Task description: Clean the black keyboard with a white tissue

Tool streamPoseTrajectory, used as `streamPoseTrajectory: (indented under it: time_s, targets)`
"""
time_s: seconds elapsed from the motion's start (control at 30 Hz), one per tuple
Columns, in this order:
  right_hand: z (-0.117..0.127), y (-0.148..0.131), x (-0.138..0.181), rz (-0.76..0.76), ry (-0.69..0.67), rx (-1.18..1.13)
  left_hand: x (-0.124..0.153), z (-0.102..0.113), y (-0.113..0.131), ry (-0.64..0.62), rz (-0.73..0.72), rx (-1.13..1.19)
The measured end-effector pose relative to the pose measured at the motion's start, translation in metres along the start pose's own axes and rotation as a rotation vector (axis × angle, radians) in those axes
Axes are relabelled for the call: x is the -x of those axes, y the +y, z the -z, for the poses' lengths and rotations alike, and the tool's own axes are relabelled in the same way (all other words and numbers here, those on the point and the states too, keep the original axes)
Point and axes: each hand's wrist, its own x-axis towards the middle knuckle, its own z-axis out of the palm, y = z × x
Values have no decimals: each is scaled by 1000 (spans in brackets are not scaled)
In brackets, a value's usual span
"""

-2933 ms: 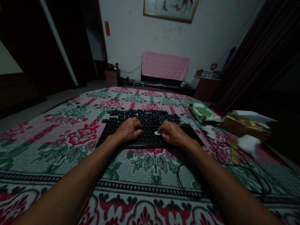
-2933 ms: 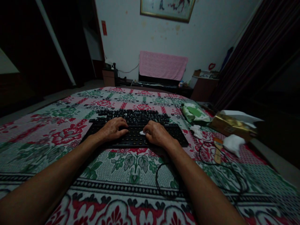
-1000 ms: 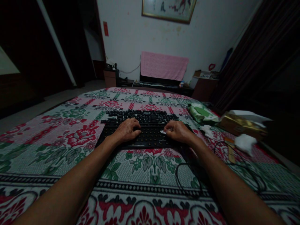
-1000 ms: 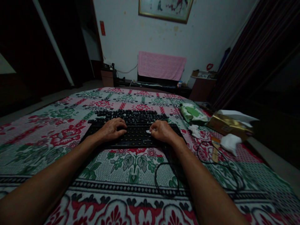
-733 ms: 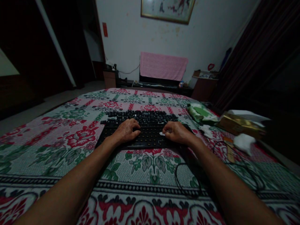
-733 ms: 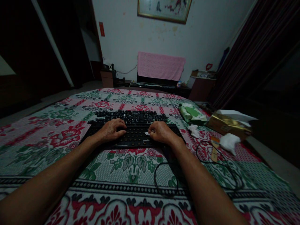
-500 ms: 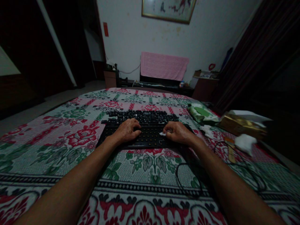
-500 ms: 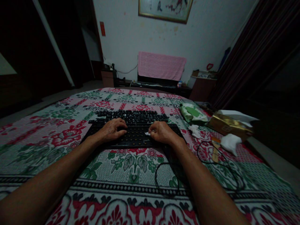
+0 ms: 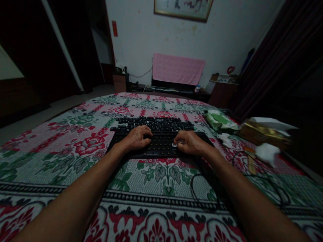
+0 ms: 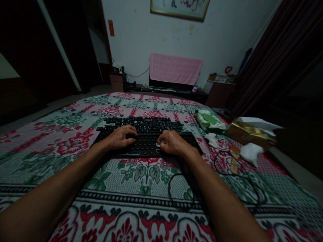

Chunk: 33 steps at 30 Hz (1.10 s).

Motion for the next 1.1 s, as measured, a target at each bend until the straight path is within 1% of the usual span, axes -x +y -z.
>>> streamPoseTrajectory:
  time_s: [0.13, 0.27, 0.4, 0.47, 0.57, 0.63, 0.7, 0.87, 0.97, 1.1]
  targets:
    - [-1, -1, -1, 29, 13, 2, 0, 0, -1, 11, 12, 6]
    - [-5, -12, -5, 91, 60, -17, 1, -4, -5, 24, -4, 13]
    - [-10, -20, -8, 164, 8, -40, 1, -5, -7, 28, -12, 3]
    - [-9, -20, -7, 150, -10, -22, 0, -4, -6, 26, -13, 0]
    - [-6, -16, -4, 89, -17, 20, 0, -2, -3, 14, -2, -16]
    - [-4, -15, -3, 46, -7, 28, 0, -2, -2, 1, 6, -25]
    - [-6, -15, -4, 39, 19, 22, 0, -1, -2, -7, 11, -25]
    - [-14, -16, -8, 158, 46, -22, 1, -2, -2, 10, 16, -13]
    - [-17, -15, -9, 188, 53, -61, 1, -2, -3, 5, 8, -13]
    - [-21, -19, -10, 220, 102, -124, 0, -2, -2, 3, -1, -29]
